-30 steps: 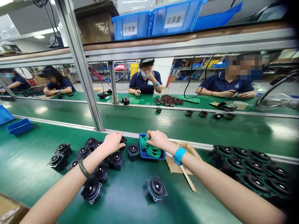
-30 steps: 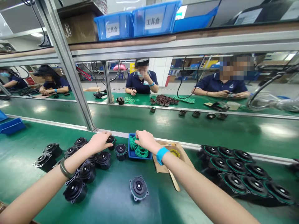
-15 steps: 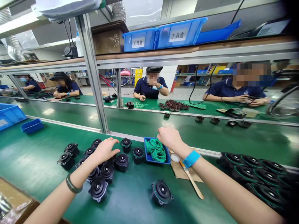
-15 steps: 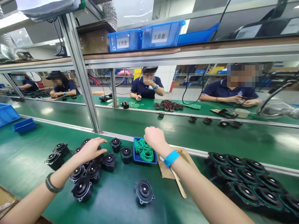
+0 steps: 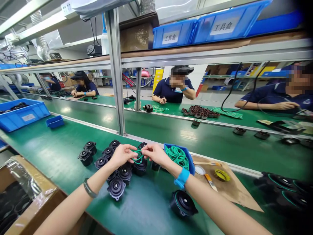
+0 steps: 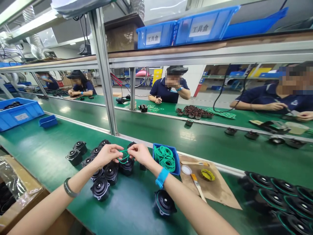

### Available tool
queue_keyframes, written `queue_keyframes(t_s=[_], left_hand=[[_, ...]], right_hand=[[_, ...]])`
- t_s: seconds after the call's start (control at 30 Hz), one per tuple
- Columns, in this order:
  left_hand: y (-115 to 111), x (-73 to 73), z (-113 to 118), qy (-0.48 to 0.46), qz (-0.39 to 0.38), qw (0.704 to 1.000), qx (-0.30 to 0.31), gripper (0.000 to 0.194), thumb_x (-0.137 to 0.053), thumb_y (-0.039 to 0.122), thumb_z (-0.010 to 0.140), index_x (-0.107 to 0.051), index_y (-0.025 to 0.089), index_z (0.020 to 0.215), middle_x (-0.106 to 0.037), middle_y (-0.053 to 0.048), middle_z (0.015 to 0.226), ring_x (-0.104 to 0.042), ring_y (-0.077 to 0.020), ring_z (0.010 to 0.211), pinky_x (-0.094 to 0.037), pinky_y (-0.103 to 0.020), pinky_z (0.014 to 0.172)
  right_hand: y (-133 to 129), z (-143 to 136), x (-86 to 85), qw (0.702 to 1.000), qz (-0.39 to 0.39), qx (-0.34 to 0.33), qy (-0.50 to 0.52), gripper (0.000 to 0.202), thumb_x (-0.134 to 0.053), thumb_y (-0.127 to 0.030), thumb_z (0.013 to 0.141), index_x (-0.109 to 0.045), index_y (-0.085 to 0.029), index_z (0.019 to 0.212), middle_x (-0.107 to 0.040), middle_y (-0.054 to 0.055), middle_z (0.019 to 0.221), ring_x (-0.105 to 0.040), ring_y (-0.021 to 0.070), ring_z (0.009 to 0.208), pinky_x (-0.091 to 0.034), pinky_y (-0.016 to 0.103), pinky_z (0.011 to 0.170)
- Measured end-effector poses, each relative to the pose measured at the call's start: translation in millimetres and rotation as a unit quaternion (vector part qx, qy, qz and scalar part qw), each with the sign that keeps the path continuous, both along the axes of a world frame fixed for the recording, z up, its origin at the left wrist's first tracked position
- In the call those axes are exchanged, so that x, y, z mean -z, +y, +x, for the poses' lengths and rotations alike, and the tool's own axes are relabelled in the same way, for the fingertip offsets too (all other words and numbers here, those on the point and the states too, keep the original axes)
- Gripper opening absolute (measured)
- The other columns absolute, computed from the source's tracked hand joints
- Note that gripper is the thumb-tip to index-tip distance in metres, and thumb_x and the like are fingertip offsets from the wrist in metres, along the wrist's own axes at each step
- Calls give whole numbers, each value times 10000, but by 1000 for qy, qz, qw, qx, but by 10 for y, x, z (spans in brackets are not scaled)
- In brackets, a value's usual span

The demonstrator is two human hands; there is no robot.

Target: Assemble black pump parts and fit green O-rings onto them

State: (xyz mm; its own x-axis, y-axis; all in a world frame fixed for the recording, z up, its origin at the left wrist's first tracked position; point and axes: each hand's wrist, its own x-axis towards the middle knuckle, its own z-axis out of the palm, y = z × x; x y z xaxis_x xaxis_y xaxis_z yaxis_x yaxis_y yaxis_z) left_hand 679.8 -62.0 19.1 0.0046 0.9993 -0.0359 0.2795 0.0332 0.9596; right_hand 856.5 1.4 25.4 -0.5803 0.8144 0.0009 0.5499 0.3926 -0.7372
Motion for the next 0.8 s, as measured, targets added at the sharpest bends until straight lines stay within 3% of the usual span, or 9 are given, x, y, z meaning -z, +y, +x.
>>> queue_keyframes(t_s=[0.17,0.27,0.37,0.47,0.57,0.67,0.8], left_hand=[[-148,-89,-203,66,35,996,-46,214,-620,267,816,-712,120,942,-677,-15,636,-617,-128,534,-515,-235,530],[-296,-184,-187,184,75,980,-31,185,-574,198,827,-744,166,892,-682,-13,674,-641,-160,638,-528,-268,648],[-432,-226,-47,405,126,905,23,309,-457,154,891,-744,201,994,-692,-63,877,-671,-209,841,-522,-311,797],[-507,-198,129,545,94,830,79,397,-378,118,906,-684,217,1139,-636,-94,981,-683,-205,786,-531,-314,725],[-503,-136,242,592,61,798,93,317,-415,219,934,-652,193,1142,-604,-103,987,-685,-215,748,-533,-320,675],[-456,-81,277,598,45,796,84,294,-514,379,921,-665,185,1081,-604,-101,977,-687,-247,785,-537,-330,673],[-392,-54,284,600,41,795,78,332,-563,422,903,-665,186,1112,-613,-120,1003,-690,-292,797,-543,-368,668]], right_hand=[[48,68,89,999,27,-8,-32,195,-553,-103,720,-744,-142,724,-691,13,588,-593,119,514,-442,202,517],[44,66,86,996,58,-33,-59,217,-551,-137,763,-765,-161,734,-690,16,584,-618,147,558,-463,232,592],[29,65,64,990,95,-68,-84,276,-504,-157,835,-781,-158,840,-731,51,708,-663,183,686,-483,266,710],[-6,124,42,979,142,-101,-104,347,-456,-112,857,-757,-156,1024,-733,93,963,-666,209,906,-466,292,848],[-53,226,41,966,173,-145,-129,330,-506,-167,874,-723,-196,1121,-689,91,1014,-645,205,931,-469,283,828],[-76,311,60,953,193,-175,-153,306,-618,-322,861,-707,-224,1137,-660,75,992,-634,207,905,-481,278,773],[-96,367,69,939,225,-187,-182,319,-643,-383,862,-702,-212,1125,-650,88,1006,-620,230,929,-486,300,770]])
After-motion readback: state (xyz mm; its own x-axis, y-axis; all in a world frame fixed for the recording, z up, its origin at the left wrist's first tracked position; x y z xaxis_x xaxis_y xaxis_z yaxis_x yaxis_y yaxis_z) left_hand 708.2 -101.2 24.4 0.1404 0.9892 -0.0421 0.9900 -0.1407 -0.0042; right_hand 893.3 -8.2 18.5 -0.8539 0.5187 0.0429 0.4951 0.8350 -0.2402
